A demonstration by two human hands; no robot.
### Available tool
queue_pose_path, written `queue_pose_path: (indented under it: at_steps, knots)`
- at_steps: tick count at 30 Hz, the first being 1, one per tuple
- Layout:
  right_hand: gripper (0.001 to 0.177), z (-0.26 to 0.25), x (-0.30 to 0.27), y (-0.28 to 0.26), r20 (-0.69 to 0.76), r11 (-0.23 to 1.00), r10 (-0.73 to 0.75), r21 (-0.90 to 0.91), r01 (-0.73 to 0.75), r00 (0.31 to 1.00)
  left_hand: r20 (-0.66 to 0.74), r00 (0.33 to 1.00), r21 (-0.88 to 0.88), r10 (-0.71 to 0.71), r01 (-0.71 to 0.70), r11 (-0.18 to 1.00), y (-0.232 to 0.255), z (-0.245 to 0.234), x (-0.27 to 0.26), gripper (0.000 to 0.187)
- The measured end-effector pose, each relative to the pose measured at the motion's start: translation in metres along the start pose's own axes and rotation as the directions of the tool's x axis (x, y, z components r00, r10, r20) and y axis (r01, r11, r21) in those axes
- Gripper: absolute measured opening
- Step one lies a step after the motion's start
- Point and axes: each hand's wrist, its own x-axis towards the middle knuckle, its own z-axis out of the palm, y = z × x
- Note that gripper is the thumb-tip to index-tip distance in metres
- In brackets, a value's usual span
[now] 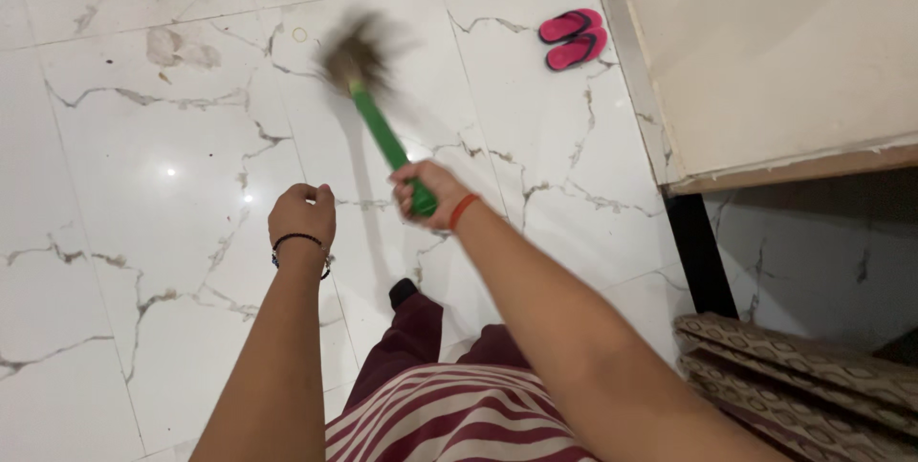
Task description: The person sweeps the tiled floor using a broom, folds a burlap sack by hand, and picks up a pair of flip-flops.
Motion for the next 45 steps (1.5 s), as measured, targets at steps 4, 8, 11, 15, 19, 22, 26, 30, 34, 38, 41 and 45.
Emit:
queue_pose_path:
  at_steps: [4, 8, 11, 15, 19, 22, 26, 30, 34, 38, 41, 45]
  knots:
    - [0.016, 0.012, -0.036, -0.018, -0.075, 0.87, -0.349, -0.397, 0.293, 0.934, 0.007, 1.0, -0.008, -0.007, 0.007, 1.0, -0.001, 0.002, 0.003, 0.034]
    - [0.031, -0.005, -0.058, -0.007, -0.198, 0.766, -0.594, -0.437, 0.473, 0.78, -0.003, 0.997, -0.045, 0.071, -0.071, 0.996, 0.017, 0.014, 0.005, 0.034]
    - [0.032, -0.032, -0.066, -0.007, -0.353, 0.71, -0.702, -0.289, 0.642, 0.618, 0.052, 0.997, -0.073, 0.064, -0.06, 0.995, 0.035, 0.025, 0.005, 0.034]
    - [0.016, -0.072, -0.068, -0.025, -0.6, 0.847, -0.452, -0.058, 0.528, 0.66, 0.058, 0.984, -0.03, 0.169, -0.168, 0.985, 0.06, 0.042, 0.009, 0.035]
    - [0.009, -0.123, -0.034, -0.069, -0.542, 0.716, -0.251, 0.454, 0.53, 0.802, 0.193, 0.981, -0.059, 0.025, -0.014, 0.998, 0.091, 0.056, 0.019, 0.034]
    - [0.007, -0.148, -0.002, -0.096, -0.447, 0.632, -0.187, 0.627, 0.456, 0.875, 0.086, 0.986, -0.006, 0.145, -0.145, 0.989, 0.108, 0.068, 0.035, 0.034]
    - [0.011, -0.128, 0.023, -0.101, -0.287, 0.88, -0.059, 0.437, 0.185, 0.956, 0.018, 0.989, 0.022, 0.147, -0.148, 0.989, 0.135, 0.085, 0.058, 0.034]
    - [0.008, -0.112, 0.014, -0.162, -0.14, 0.999, -0.024, 0.031, 0.029, 0.99, -0.01, 0.998, 0.015, 0.056, -0.056, 0.998, 0.169, 0.094, 0.072, 0.033]
    - [0.011, -0.109, -0.028, -0.255, -0.22, 0.927, -0.191, -0.361, 0.102, 0.957, -0.054, 0.993, 0.009, 0.107, -0.107, 0.994, 0.208, 0.113, 0.08, 0.033]
    - [0.015, -0.093, -0.057, -0.275, -0.242, 0.811, -0.403, -0.541, 0.222, 0.882, 0.019, 0.993, -0.004, 0.118, -0.118, 0.993, 0.243, 0.125, 0.086, 0.033]
    - [0.012, -0.08, -0.054, -0.267, -0.317, 0.865, -0.359, -0.467, 0.184, 0.878, 0.031, 0.992, -0.002, 0.123, -0.123, 0.992, 0.261, 0.129, 0.095, 0.033]
    - [0.014, -0.067, -0.026, -0.253, -0.204, 0.971, -0.221, -0.143, 0.194, 0.954, 0.014, 0.993, 0.004, 0.114, -0.114, 0.994, 0.259, 0.13, 0.107, 0.033]
